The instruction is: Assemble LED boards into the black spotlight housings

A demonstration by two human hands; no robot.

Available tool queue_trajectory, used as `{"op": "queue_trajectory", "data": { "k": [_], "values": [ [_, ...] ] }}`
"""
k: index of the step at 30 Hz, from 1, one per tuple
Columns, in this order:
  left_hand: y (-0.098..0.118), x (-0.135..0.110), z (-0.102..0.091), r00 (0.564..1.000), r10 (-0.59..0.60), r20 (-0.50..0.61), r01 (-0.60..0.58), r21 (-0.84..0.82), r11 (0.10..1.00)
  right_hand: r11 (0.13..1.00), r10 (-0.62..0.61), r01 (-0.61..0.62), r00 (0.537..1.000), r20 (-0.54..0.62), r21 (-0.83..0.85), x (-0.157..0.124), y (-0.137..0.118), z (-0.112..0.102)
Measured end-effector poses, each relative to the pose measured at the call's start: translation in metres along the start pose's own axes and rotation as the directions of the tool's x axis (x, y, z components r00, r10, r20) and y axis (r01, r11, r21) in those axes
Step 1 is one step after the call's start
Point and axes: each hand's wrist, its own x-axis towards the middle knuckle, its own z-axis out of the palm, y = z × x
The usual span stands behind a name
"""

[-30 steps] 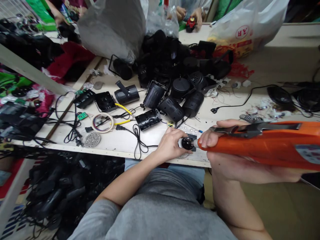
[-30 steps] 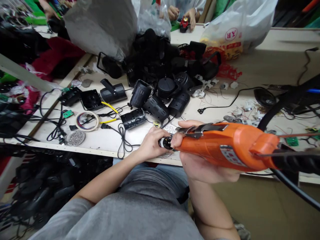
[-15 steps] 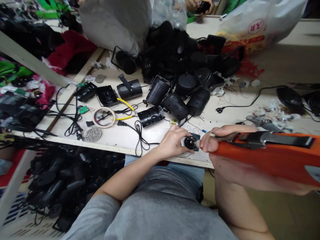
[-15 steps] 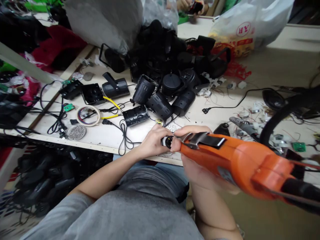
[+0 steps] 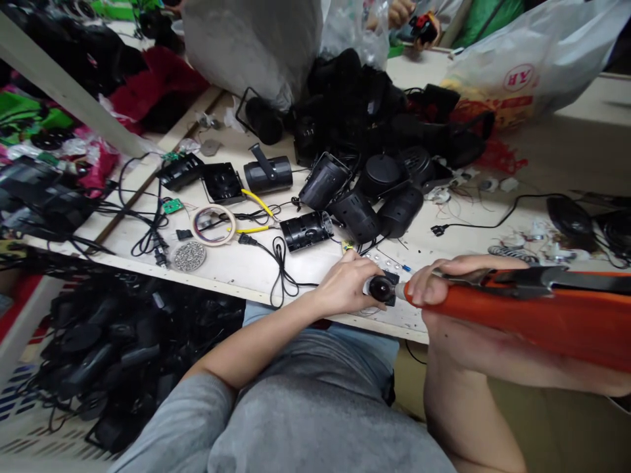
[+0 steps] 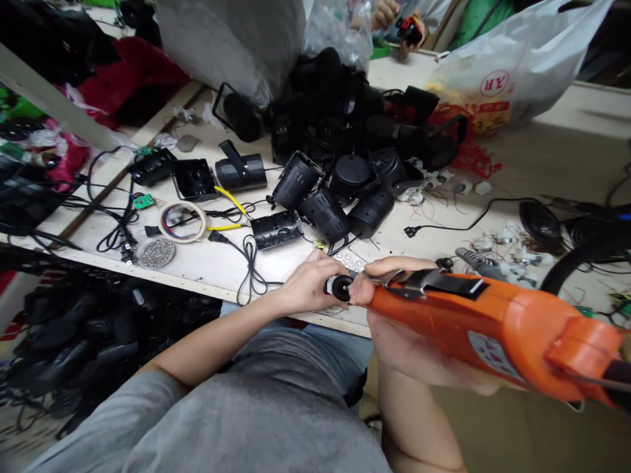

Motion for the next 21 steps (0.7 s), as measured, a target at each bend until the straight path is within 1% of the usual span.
{"op": "queue_trajectory", "data": {
  "k": [3, 5, 9, 17, 21],
  "values": [
    [0.002, -0.004, -0.002, 1.000, -0.020, -0.024, 0.020, 0.016, 1.000, 0.994, -0.101, 0.101, 0.995, -0.013, -0.048, 0.001, 0.002, 0.000],
    [0.003, -0.006, -0.003, 0.999, -0.020, -0.039, 0.021, 0.020, 1.000, 0.993, -0.107, 0.106, 0.994, -0.009, -0.052, 0.001, 0.002, 0.001],
    [0.003, -0.008, -0.004, 1.000, 0.014, -0.026, -0.014, 0.014, 1.000, 0.993, -0.113, 0.114, 0.993, 0.021, -0.021, 0.002, 0.002, 0.002],
    [0.003, -0.007, -0.004, 0.998, 0.033, -0.061, -0.033, -0.001, 0.999, 0.977, -0.214, 0.215, 0.975, -0.060, 0.014, 0.006, 0.005, 0.012],
    [0.004, -0.008, -0.004, 0.998, 0.003, -0.063, -0.004, -0.010, 1.000, 0.976, -0.216, 0.216, 0.976, -0.042, 0.006, 0.005, 0.006, 0.012]
  ]
}}
